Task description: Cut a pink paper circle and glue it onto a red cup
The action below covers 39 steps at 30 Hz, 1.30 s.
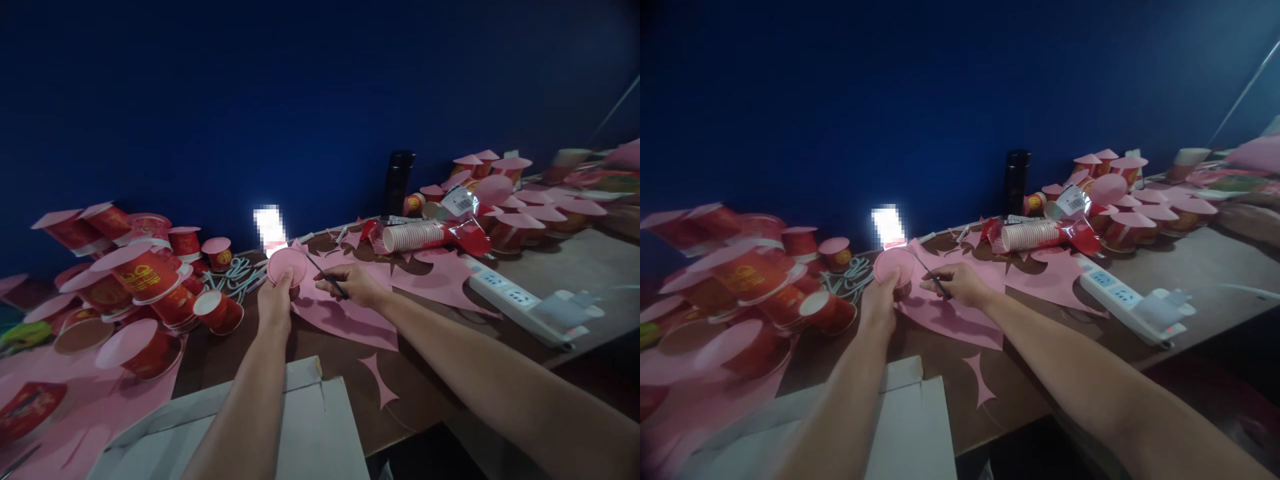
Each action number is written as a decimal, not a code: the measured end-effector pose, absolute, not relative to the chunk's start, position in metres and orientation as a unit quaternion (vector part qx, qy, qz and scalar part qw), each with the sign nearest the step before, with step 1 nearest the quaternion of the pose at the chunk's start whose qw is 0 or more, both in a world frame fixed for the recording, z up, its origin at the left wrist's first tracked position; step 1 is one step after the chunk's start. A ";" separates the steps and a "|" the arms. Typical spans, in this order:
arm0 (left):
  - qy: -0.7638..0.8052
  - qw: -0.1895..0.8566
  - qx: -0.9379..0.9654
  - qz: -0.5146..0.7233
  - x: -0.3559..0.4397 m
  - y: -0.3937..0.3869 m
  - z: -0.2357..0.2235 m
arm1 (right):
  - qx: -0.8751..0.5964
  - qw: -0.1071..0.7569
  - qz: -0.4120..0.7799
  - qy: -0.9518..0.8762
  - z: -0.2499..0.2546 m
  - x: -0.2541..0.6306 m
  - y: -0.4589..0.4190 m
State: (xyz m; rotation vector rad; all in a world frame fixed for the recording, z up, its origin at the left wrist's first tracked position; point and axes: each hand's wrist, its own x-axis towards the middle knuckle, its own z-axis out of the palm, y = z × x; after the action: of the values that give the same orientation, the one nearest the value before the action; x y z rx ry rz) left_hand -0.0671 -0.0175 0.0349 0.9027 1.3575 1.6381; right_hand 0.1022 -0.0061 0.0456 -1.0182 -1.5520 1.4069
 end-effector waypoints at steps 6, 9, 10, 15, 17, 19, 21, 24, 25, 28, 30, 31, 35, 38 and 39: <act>0.536 0.403 0.354 0.652 -0.070 -0.014 0.029 | -0.406 0.391 0.548 -0.618 0.045 0.103 -0.006; 0.538 0.393 0.350 0.659 -0.071 -0.011 0.025 | -0.401 0.392 0.550 -0.619 0.043 0.102 -0.005; 0.538 0.392 0.349 0.659 -0.072 -0.010 0.024 | -0.400 0.393 0.551 -0.618 0.042 0.102 -0.005; 0.562 0.386 0.342 0.647 -0.071 -0.008 0.023 | -0.383 0.402 0.557 -0.617 0.036 0.100 -0.003; 0.562 0.392 0.342 0.643 -0.070 -0.009 0.024 | -0.379 0.407 0.560 -0.614 0.034 0.099 -0.003; 0.551 0.406 0.347 0.641 -0.069 -0.010 0.025 | -0.381 0.407 0.561 -0.612 0.034 0.099 -0.003; 0.544 0.416 0.353 0.637 -0.070 -0.010 0.024 | -0.386 0.401 0.558 -0.616 0.034 0.100 -0.003; 0.552 0.413 0.365 0.626 -0.073 -0.009 0.022 | -0.393 0.389 0.548 -0.628 0.034 0.101 -0.002; 0.557 0.408 0.371 0.621 -0.074 -0.008 0.021 | -0.395 0.385 0.545 -0.631 0.034 0.101 -0.002; 0.565 0.394 0.382 0.616 -0.074 -0.008 0.023 | -0.401 0.381 0.538 -0.636 0.034 0.102 -0.001; 0.565 0.400 0.384 0.611 -0.073 -0.009 0.025 | -0.405 0.381 0.535 -0.636 0.034 0.103 -0.001; 0.563 0.406 0.384 0.609 -0.072 -0.009 0.026 | -0.409 0.380 0.534 -0.635 0.034 0.103 -0.001; 0.560 0.422 0.383 0.602 -0.071 -0.011 0.028 | -0.410 0.383 0.536 -0.630 0.034 0.103 -0.001; 0.559 0.426 0.382 0.601 -0.071 -0.011 0.028 | -0.405 0.387 0.542 -0.627 0.034 0.103 0.000; 0.557 0.428 0.380 0.602 -0.071 -0.011 0.028 | -0.404 0.388 0.542 -0.626 0.034 0.103 0.000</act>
State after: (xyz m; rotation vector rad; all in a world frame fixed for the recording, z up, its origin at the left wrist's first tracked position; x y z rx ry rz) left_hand -0.0712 -0.0107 0.0281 0.9495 1.3910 1.5037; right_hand 0.1026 -0.0003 0.0342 -1.0286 -1.5936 1.3779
